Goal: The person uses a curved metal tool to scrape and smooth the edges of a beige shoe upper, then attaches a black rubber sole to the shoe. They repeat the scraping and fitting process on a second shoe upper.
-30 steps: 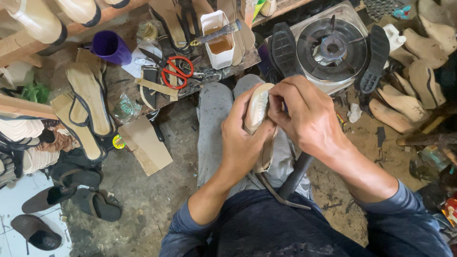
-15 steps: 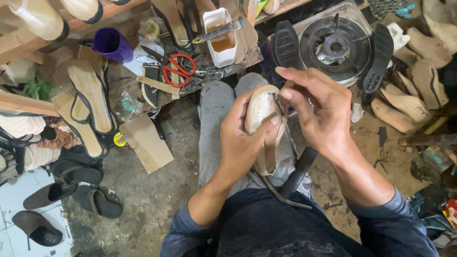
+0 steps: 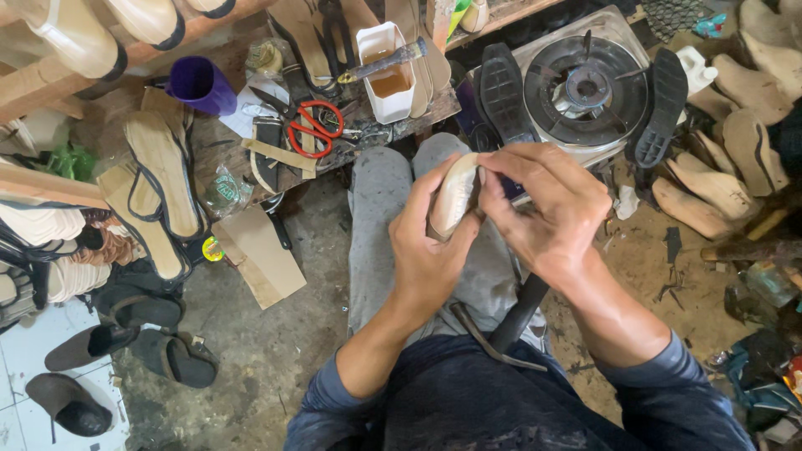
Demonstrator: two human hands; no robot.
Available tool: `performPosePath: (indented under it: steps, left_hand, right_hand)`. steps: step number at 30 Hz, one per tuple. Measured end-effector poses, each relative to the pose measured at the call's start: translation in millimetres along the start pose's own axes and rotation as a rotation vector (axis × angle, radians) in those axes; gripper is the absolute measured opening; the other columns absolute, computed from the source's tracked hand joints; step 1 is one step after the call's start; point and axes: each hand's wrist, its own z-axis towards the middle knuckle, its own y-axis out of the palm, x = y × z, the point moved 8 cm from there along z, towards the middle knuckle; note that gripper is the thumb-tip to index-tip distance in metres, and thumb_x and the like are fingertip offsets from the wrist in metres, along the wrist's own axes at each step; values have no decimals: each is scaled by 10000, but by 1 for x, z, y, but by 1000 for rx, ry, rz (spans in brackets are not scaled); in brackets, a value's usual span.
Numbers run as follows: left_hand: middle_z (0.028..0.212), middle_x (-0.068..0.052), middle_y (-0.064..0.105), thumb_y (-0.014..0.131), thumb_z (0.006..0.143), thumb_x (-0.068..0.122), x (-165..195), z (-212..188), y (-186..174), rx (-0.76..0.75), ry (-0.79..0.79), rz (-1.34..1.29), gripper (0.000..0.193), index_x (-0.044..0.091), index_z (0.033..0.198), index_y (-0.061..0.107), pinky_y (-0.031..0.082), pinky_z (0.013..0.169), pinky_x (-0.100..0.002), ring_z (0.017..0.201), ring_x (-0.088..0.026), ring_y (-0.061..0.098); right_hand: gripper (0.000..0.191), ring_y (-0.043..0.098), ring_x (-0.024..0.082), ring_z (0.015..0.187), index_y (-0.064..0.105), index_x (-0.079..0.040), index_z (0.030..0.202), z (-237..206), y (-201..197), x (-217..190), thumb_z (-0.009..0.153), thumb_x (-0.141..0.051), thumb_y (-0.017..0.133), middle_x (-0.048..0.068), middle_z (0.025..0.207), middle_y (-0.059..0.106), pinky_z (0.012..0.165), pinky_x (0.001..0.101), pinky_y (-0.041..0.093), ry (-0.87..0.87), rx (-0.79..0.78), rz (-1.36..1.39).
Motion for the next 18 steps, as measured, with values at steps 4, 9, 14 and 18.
performPosePath:
  steps: [4, 9, 14, 18]
  left_hand:
    - [1352, -157, 687, 748, 881, -74, 3, 5, -10, 95, 138, 138, 527, -4, 1375, 579, 529, 1107, -349, 1260, -242, 677]
    - [1368, -166, 664, 777, 891, -89, 5, 9, -20, 181, 355, 262, 515, 23, 1351, 574, 495, 1112, -378, 1293, -310, 654]
    - [1368, -184, 649, 752, 881, -99, 0, 8, -23, 205, 429, 332, 517, 17, 1347, 560, 465, 1159, -448, 1324, -364, 630]
    - [1337, -183, 654, 726, 874, -95, -5, 3, -20, 203, 456, 384, 487, 21, 1320, 569, 452, 1167, -486, 1297, -365, 635]
  right_hand:
    - [91, 719, 132, 898, 702, 4, 1061, -17, 14, 31, 985, 24, 655, 74, 986, 725, 827, 267, 582, 488, 58, 510]
    - [92, 683, 148, 949, 742, 27, 1050, -26, 34, 23, 963, 56, 726, 117, 1048, 722, 851, 248, 540, 413, -31, 537]
    - [165, 664, 126, 908, 749, 30, 1086, -45, 55, 33, 924, 56, 768, 94, 1029, 731, 817, 242, 534, 494, 2, 568]
    - [147, 653, 103, 909, 739, 24, 1064, -65, 76, 52, 925, 61, 770, 58, 1011, 715, 835, 239, 538, 753, 143, 1013]
